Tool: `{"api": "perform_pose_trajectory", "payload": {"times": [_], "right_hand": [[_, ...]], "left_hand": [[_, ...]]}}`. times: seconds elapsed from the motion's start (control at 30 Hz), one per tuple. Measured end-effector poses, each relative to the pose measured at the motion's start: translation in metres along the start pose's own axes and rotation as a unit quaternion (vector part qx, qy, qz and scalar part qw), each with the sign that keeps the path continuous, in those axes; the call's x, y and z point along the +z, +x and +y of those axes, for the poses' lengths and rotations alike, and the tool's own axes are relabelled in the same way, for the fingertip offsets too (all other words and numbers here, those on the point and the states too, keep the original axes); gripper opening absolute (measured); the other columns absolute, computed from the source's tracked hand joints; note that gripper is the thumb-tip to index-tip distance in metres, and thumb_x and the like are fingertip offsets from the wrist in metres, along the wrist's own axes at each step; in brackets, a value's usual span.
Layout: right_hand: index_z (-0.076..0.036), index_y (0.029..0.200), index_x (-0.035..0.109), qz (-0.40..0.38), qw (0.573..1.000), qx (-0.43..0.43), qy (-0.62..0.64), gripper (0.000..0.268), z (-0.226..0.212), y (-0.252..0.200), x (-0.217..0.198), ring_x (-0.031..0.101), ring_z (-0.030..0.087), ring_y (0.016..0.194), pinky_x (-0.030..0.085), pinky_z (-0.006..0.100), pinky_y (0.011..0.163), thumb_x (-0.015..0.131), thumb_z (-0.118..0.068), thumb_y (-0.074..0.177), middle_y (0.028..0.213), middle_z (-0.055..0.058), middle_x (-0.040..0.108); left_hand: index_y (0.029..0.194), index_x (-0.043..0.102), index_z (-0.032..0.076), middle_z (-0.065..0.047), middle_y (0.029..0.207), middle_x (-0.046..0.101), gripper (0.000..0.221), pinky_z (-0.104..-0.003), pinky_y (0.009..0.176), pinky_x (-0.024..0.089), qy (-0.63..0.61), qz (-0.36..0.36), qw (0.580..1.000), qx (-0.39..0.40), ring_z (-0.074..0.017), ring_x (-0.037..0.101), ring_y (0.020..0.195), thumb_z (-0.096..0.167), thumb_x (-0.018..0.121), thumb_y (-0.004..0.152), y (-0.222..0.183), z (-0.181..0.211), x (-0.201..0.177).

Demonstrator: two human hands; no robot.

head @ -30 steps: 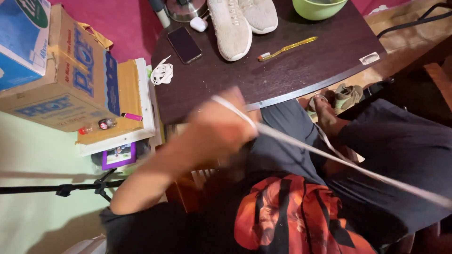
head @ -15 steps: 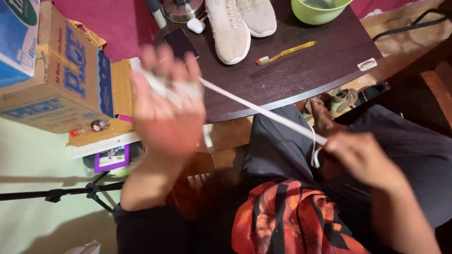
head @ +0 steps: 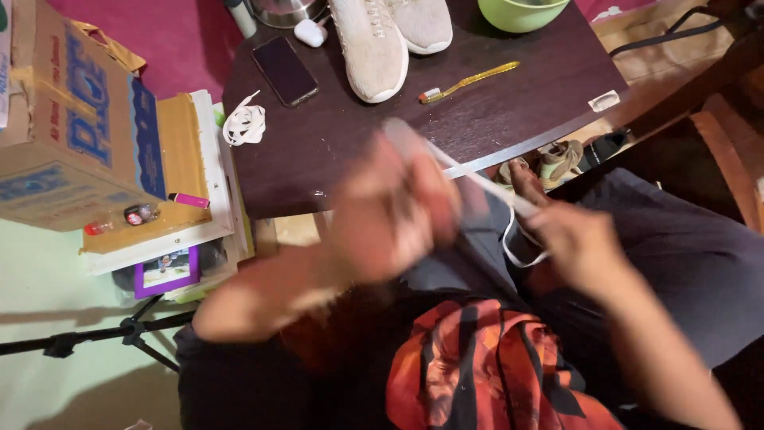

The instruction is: Cleaning shoelaces and insoles by scrubbing them with a toothbrush and cleaning solution.

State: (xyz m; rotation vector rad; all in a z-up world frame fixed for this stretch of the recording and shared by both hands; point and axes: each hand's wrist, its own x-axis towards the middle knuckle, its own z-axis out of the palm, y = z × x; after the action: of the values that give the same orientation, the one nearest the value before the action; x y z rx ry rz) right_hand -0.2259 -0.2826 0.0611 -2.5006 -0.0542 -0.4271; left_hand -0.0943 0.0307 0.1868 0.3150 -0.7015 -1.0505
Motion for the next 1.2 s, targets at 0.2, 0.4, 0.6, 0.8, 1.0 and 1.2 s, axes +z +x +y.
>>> {"api": "perform_pose_trajectory", "payload": {"times": [0.2, 0.4, 0.6, 0.8, 1.0, 1.2], "right_hand": [[-0.013, 0.113, 0.073, -0.051, 0.982, -0.182, 0.025, 0.021, -0.052, -0.047, -0.022, 0.078, 0.025, 0.101, 0.062, 0.036, 0.087, 0.067, -0.013, 0.092, 0.115, 0.007, 0.078], [0.004, 0.114, 0.072, 0.026, 0.999, 0.001, -0.026, 0.021, -0.031, 0.01, -0.083, 0.066, 0.023, 0.082, 0.046, 0.033, 0.076, 0.059, -0.012, 0.11, 0.099, 0.016, 0.071], [-0.007, 0.106, 0.075, -0.038, 0.978, 0.054, 0.199, 0.023, -0.01, -0.027, 0.075, 0.07, 0.018, 0.099, 0.054, 0.036, 0.094, 0.054, -0.017, 0.106, 0.106, 0.006, 0.076], [-0.041, 0.095, 0.08, 0.046, 0.975, 0.096, -0.195, 0.01, 0.109, -0.138, -0.024, 0.071, 0.02, 0.097, 0.052, 0.04, 0.079, 0.071, -0.042, 0.092, 0.115, -0.006, 0.077], [-0.018, 0.11, 0.068, 0.25, 0.927, 0.239, 0.144, 0.02, 0.04, -0.052, -0.02, 0.055, 0.009, 0.071, 0.043, 0.025, 0.06, 0.068, -0.034, 0.121, 0.093, 0.001, 0.063], [-0.009, 0.093, 0.078, -0.132, 0.949, -0.001, 0.286, 0.026, -0.037, -0.061, 0.08, 0.074, 0.011, 0.084, 0.057, 0.029, 0.081, 0.06, -0.028, 0.1, 0.091, 0.001, 0.08]], "left_hand": [[0.094, 0.071, 0.004, -0.01, 0.103, 0.072, 0.036, -0.037, 0.098, 0.054, 0.473, 0.212, 0.817, 0.251, -0.0225, 0.069, 0.103, 0.023, 0.042, 0.106, 0.048, 0.039, -0.029], [0.115, 0.065, 0.007, -0.001, 0.086, 0.075, 0.044, -0.031, 0.097, 0.056, 0.37, -0.207, 0.887, -0.184, -0.0124, 0.072, 0.087, 0.038, 0.035, 0.114, -0.009, -0.061, -0.035], [0.095, 0.069, 0.002, -0.015, 0.098, 0.066, 0.042, -0.019, 0.082, 0.064, -0.16, 0.119, 0.963, 0.181, -0.0193, 0.072, 0.089, 0.038, 0.052, 0.105, 0.028, 0.045, -0.05], [0.089, 0.075, 0.011, -0.007, 0.1, 0.073, 0.032, -0.034, 0.078, 0.057, 0.796, 0.029, 0.604, -0.022, -0.0215, 0.073, 0.088, -0.016, 0.059, 0.084, 0.022, -0.005, -0.102], [0.114, 0.069, 0.005, -0.002, 0.085, 0.072, 0.081, -0.028, 0.085, 0.049, 0.331, -0.297, 0.834, -0.326, -0.0145, 0.066, 0.086, 0.072, 0.027, 0.098, 0.007, -0.036, -0.025], [0.147, 0.049, -0.01, -0.021, 0.143, 0.062, 0.101, -0.047, 0.135, 0.029, -0.082, 0.01, 0.977, 0.198, -0.0333, 0.056, 0.141, 0.078, 0.029, 0.1, -0.003, -0.001, -0.05]]}}
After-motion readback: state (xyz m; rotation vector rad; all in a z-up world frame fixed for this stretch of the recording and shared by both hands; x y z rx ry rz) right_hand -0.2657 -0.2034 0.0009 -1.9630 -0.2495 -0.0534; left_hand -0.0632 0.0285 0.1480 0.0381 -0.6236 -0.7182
